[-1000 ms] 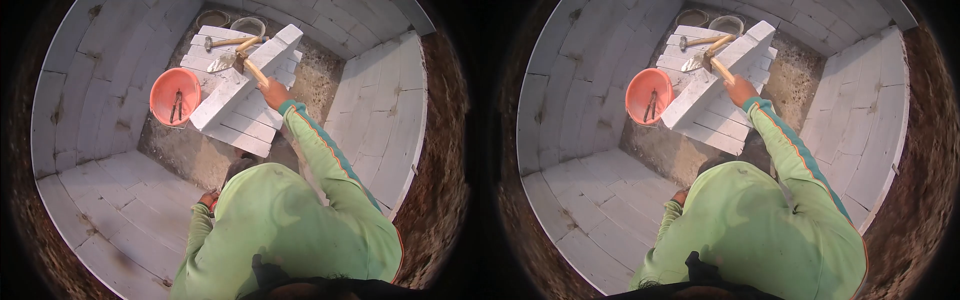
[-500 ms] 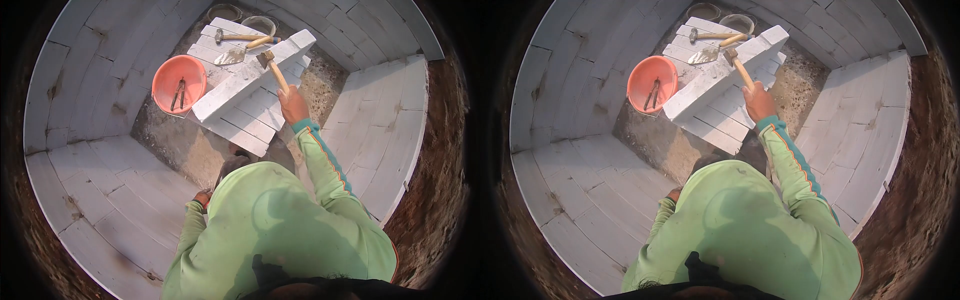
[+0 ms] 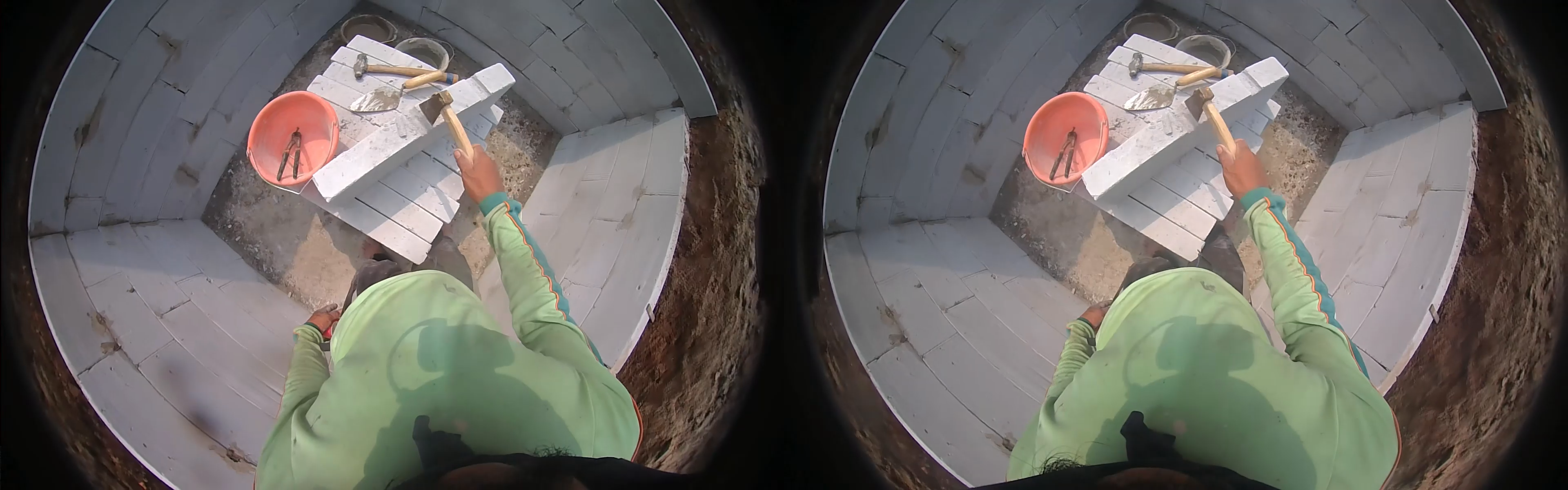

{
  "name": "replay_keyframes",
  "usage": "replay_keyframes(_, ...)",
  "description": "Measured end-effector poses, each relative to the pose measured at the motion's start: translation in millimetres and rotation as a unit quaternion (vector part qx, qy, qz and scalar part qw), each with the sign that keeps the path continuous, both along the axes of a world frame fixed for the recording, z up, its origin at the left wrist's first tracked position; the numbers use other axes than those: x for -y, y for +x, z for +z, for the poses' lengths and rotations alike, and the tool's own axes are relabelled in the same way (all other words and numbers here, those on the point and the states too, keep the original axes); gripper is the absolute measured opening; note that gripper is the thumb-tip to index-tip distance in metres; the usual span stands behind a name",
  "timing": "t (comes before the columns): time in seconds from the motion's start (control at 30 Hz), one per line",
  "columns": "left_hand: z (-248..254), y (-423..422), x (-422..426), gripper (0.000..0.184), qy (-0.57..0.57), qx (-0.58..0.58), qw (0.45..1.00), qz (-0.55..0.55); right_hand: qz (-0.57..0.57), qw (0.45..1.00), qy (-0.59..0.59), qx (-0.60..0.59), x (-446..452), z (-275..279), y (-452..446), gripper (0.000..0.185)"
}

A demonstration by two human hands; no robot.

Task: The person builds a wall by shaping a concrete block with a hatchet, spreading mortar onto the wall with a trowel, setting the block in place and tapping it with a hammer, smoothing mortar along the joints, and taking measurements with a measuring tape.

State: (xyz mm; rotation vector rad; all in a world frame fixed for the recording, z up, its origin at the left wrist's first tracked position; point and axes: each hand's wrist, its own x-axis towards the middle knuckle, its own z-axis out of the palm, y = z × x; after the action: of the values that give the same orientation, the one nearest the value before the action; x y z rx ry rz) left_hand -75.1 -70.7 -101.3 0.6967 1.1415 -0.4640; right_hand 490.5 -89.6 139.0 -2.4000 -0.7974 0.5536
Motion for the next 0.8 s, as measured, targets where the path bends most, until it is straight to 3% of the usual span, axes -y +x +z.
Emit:
replay_keyframes(0.07,1.0,-0.6,-2.8,0.068,-0.026,0.000,1.000,0.011,0.011,1.000,0.018,0.017,4.4,-49.1,10.5,0.042)
replay_keyframes(0.1,-3.6,-2.6,-1.6,0.067,-0.020,0.014,1.000,-0.001,-0.029,0.992,0.011,-0.124,5.6,-43.2,15.2,0.041)
replay_keyframes(0.17,8.4,6.4,-12.4,0.066,0.095,0.031,0.975,-0.200,-0.107,0.915,0.003,-0.390,5.1,-14.1,27.9,0.039)
replay_keyframes(0.23,17.7,20.3,-22.0,0.062,0.194,0.048,0.904,-0.378,-0.111,0.893,0.000,-0.436,4.1,-2.0,32.6,0.037)
replay_keyframes(0.33,-47.8,10.4,-28.2,0.059,0.124,0.050,0.900,-0.414,-0.108,0.863,0.043,-0.492,12.7,7.5,44.0,0.035)
replay_keyframes(0.4,-18.2,17.7,-31.9,0.055,0.165,0.031,0.948,-0.269,-0.106,0.853,0.103,-0.501,35.3,12.0,30.3,0.034)
replay_keyframes(0.5,36.6,56.2,-38.1,0.052,0.060,-0.055,0.997,0.009,-0.174,0.886,0.163,-0.397,80.7,-14.0,-2.1,0.035)
replay_keyframes(0.53,49.9,59.6,-40.7,0.051,0.052,-0.048,0.997,0.034,-0.197,0.894,0.158,-0.370,98.4,-27.3,-13.4,0.036)
replay_keyframes(0.6,64.9,70.9,-49.6,0.051,0.042,-0.030,0.996,0.071,-0.093,0.993,0.056,-0.044,146.0,-100.6,-19.2,0.037)
replay_keyframes(0.7,60.7,86.8,-57.7,0.051,0.045,-0.023,0.995,0.081,0.008,0.992,-0.124,0.028,141.4,-80.4,-51.6,0.036)
replay_keyframes(0.77,50.5,85.4,-55.0,0.052,0.086,0.014,0.992,0.093,0.120,0.974,-0.184,0.046,122.6,-76.0,-64.4,0.035)
replay_keyframes(0.8,46.0,90.2,-57.5,0.052,0.111,0.042,0.989,0.091,0.168,0.972,-0.152,0.054,118.2,-91.8,-67.9,0.036)
